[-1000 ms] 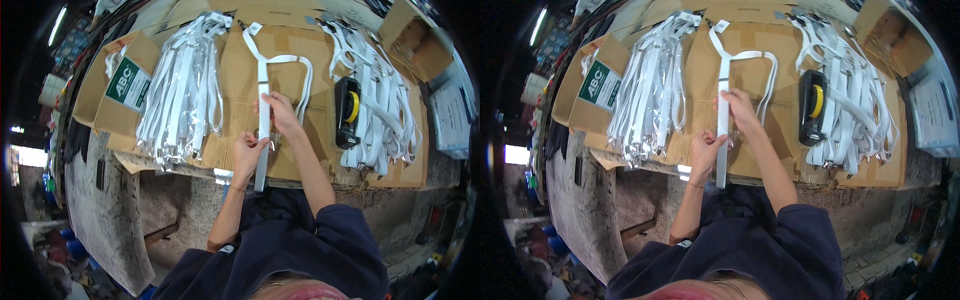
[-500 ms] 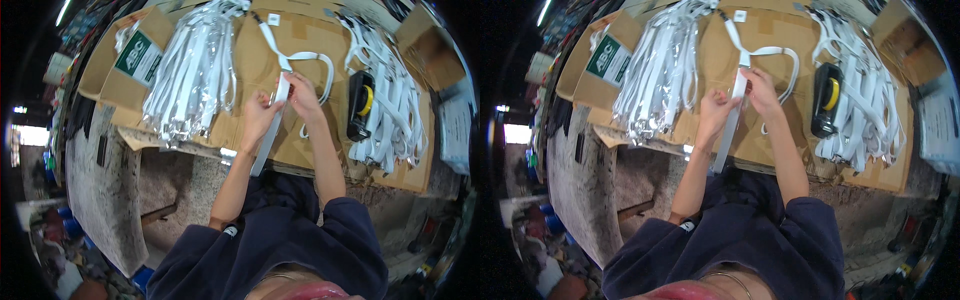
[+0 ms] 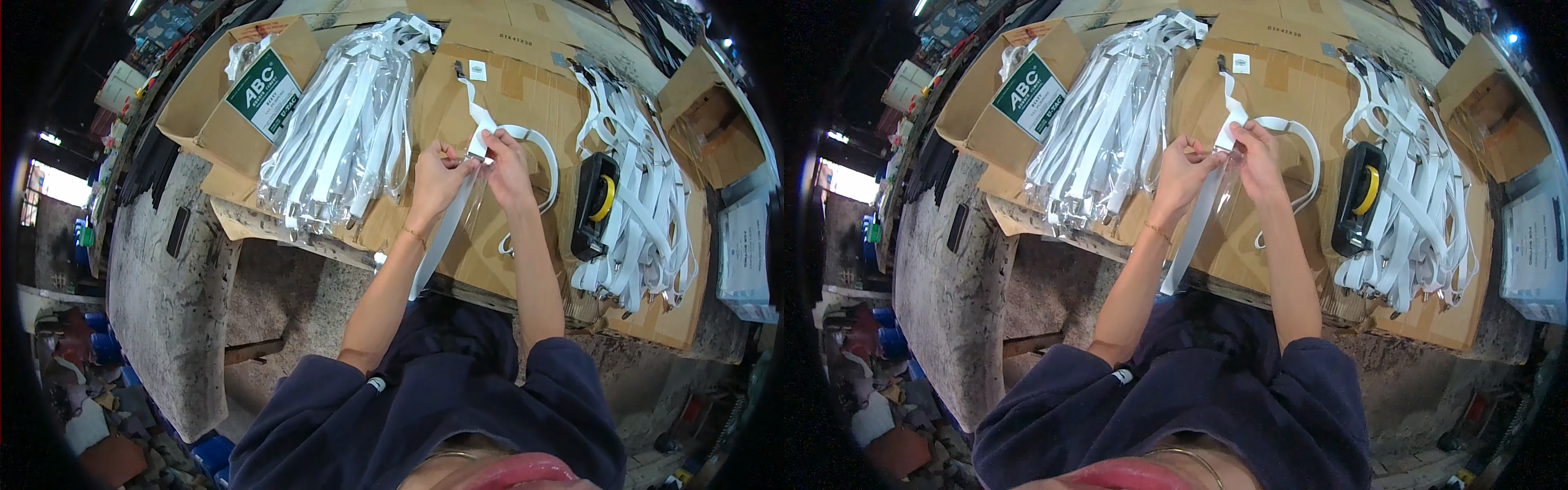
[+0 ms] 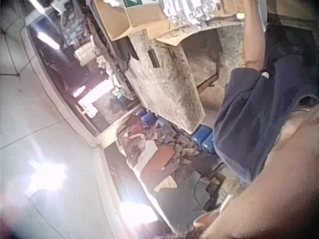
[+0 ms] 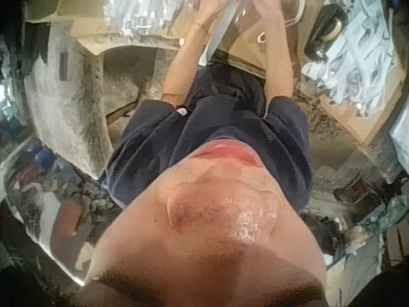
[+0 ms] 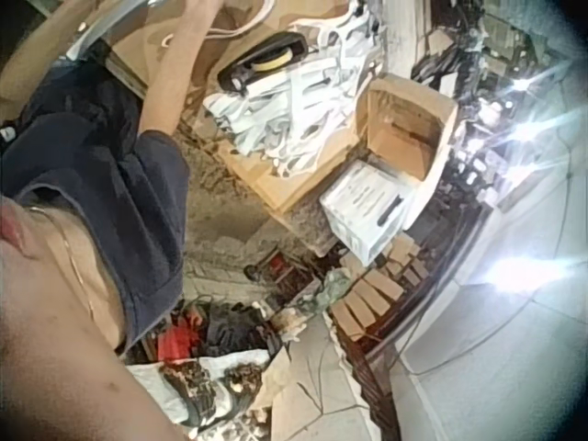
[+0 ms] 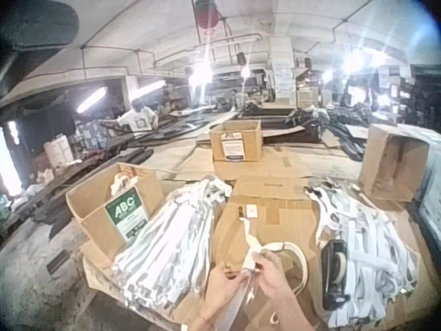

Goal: Assembling white elastic straps with metal clips and sliding them into plastic packaging.

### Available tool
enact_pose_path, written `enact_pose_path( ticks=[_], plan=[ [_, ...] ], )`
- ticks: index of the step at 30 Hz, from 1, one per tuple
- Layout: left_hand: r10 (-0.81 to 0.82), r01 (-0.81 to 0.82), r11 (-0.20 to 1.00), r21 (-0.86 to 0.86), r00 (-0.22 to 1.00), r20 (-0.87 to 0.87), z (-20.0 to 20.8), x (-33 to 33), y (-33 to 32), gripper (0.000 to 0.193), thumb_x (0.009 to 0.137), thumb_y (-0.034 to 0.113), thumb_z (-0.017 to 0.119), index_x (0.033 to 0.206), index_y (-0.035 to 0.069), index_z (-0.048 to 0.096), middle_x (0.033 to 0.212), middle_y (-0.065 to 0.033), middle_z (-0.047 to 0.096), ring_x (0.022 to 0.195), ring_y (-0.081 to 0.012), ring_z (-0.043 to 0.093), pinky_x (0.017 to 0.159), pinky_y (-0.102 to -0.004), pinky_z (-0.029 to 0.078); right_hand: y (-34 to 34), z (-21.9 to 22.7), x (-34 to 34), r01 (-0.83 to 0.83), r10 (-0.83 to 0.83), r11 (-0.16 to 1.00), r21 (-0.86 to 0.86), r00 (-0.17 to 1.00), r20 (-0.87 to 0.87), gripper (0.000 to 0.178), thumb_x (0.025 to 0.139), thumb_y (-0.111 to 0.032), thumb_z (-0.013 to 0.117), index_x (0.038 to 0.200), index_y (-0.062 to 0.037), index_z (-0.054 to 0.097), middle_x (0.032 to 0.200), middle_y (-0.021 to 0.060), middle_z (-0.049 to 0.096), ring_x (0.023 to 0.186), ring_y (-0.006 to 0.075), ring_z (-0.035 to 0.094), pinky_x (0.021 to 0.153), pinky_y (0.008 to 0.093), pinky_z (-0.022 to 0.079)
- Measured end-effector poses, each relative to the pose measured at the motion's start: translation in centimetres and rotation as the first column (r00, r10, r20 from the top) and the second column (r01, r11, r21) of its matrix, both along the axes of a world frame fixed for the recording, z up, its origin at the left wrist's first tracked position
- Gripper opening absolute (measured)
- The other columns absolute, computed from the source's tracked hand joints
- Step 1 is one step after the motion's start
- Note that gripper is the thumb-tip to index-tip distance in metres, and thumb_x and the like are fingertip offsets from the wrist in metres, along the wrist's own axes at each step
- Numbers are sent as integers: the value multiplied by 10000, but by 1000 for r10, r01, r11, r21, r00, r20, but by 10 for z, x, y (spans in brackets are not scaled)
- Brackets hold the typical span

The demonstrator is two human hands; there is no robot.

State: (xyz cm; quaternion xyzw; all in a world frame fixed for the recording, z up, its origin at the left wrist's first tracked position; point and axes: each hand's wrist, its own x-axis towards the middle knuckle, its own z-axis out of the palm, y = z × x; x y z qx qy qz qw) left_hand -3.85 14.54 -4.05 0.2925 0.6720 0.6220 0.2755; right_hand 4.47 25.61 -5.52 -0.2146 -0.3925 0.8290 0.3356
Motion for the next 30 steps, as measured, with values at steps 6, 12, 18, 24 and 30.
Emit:
enact_pose_path(
  ticks=[6,12,18,24,30],
  plan=[
    [-111,104,993,52,979,170,17,-3,3,274,798,-8,711,864,61,454,794,-99,654,698,-133,641,571,-222,497,15,5,16,135,-129,988,80,989,-67,70,853,-72,669,847,-36,610,827,18,623,705,79,564,658,236,441],
    [-179,155,982,111,950,256,32,3,11,269,783,-46,700,905,44,478,830,-112,652,705,-144,642,581,-239,512,16,9,29,-56,1,914,402,991,135,119,874,-138,666,905,-27,636,797,19,637,709,79,575,656,255,450],
    [-164,165,984,62,986,-29,19,8,15,291,760,-43,712,896,26,464,831,-139,659,736,-157,651,573,-261,508,9,3,18,-156,187,858,-489,982,15,174,937,-256,579,956,-87,616,820,25,632,729,140,600,679,323,490],
    [-76,76,995,-63,997,0,1,6,9,308,750,-14,739,913,26,481,780,-128,661,686,-141,630,550,-249,482,14,-9,8,107,-126,969,-223,989,-74,86,909,-180,614,857,-133,564,860,-1,607,833,127,577,743,323,471],
    [-109,109,994,6,987,114,20,0,16,342,755,-23,738,1001,6,502,753,-120,668,651,-118,612,537,-233,452,8,14,19,22,-38,992,-126,991,-125,109,881,-112,628,816,-134,544,857,-25,599,800,101,565,721,268,445]
  ],
)
